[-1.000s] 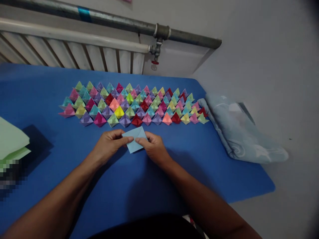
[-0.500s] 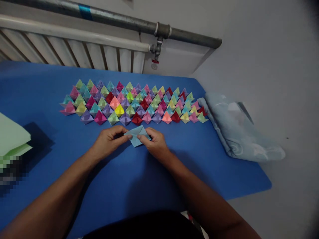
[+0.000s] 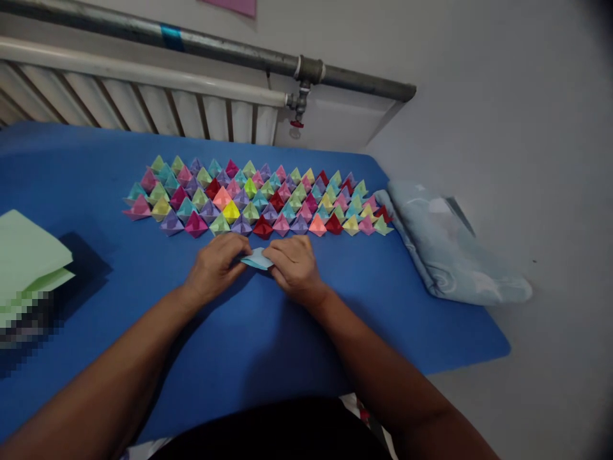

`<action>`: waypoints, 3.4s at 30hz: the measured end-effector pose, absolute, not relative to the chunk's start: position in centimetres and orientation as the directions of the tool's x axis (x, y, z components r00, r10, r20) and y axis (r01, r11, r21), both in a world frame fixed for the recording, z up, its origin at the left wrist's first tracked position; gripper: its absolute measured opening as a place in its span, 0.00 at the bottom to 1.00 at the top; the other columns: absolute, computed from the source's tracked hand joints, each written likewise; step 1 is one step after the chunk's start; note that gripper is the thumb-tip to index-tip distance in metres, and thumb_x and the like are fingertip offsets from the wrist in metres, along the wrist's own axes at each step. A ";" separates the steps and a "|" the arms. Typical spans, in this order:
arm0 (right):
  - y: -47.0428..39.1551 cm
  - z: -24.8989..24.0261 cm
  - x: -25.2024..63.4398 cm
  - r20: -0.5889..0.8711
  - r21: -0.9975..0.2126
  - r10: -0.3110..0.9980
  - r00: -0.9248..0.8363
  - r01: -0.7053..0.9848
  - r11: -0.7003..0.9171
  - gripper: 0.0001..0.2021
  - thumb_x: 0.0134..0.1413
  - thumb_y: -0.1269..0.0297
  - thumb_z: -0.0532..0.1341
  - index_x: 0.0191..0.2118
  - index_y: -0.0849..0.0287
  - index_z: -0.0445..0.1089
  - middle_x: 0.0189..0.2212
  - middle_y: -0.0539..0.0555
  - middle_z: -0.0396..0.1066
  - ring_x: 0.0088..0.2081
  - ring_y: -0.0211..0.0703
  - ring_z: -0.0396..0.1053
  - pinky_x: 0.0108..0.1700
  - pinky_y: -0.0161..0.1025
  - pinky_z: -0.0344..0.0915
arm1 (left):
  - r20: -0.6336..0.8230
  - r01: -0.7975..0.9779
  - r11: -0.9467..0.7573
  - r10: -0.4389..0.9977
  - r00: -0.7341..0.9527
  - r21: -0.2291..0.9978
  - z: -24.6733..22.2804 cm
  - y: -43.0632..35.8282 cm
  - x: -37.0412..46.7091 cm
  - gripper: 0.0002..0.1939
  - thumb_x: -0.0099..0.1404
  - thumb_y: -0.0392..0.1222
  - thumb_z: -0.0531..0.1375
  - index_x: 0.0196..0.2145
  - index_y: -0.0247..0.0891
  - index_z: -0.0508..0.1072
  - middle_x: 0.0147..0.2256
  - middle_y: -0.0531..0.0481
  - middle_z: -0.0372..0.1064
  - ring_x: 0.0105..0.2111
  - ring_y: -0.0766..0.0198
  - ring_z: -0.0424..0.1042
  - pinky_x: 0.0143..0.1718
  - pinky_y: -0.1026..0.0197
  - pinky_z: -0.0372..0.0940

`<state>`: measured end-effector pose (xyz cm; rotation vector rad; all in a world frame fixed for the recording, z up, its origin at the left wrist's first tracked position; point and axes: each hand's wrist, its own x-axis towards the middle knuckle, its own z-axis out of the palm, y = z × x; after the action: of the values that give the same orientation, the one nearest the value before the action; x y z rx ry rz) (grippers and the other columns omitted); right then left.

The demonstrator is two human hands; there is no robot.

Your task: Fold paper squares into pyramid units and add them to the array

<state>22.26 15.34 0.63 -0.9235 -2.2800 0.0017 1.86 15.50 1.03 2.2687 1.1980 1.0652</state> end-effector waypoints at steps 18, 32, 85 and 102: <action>11.4 -0.6 23.8 0.310 -0.267 0.676 -0.669 0.621 0.737 0.09 0.61 0.68 0.60 0.45 0.59 0.72 0.46 0.57 0.75 0.46 0.48 0.66 0.48 0.46 0.53 | 0.390 0.624 -0.762 0.635 0.667 0.175 -0.3 11.5 0.6 0.11 0.67 0.37 0.54 0.44 0.35 0.73 0.45 0.40 0.76 0.47 0.52 0.73 0.49 0.48 0.61; 11.7 -1.0 24.2 0.232 -0.538 0.882 -0.409 0.702 0.467 0.07 0.63 0.64 0.59 0.35 0.58 0.72 0.43 0.56 0.75 0.45 0.46 0.69 0.48 0.45 0.60 | 0.361 0.642 -0.656 0.754 0.548 0.396 -0.9 12.8 -0.1 0.13 0.71 0.46 0.55 0.36 0.38 0.75 0.41 0.46 0.77 0.45 0.55 0.73 0.45 0.52 0.61; 11.4 -0.5 23.2 0.116 -0.304 0.759 -0.641 0.704 0.642 0.21 0.67 0.70 0.50 0.62 0.53 0.64 0.61 0.51 0.66 0.61 0.57 0.54 0.56 0.56 0.50 | 0.382 0.677 -0.736 0.622 0.684 -0.014 -1.2 10.4 0.8 0.20 0.72 0.30 0.46 0.52 0.38 0.73 0.50 0.39 0.76 0.45 0.51 0.75 0.51 0.40 0.59; 14.5 2.0 22.7 0.059 -0.373 0.716 -0.696 0.649 0.662 0.11 0.65 0.66 0.57 0.47 0.53 0.76 0.45 0.53 0.77 0.45 0.46 0.66 0.49 0.47 0.52 | 0.127 0.750 -0.631 0.775 0.619 0.198 2.4 12.6 2.1 0.14 0.68 0.34 0.50 0.39 0.36 0.76 0.38 0.45 0.75 0.40 0.54 0.73 0.41 0.53 0.65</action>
<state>22.68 14.51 2.04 -1.1129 -2.6778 0.4850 2.09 12.58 2.42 2.7119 1.2834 0.3031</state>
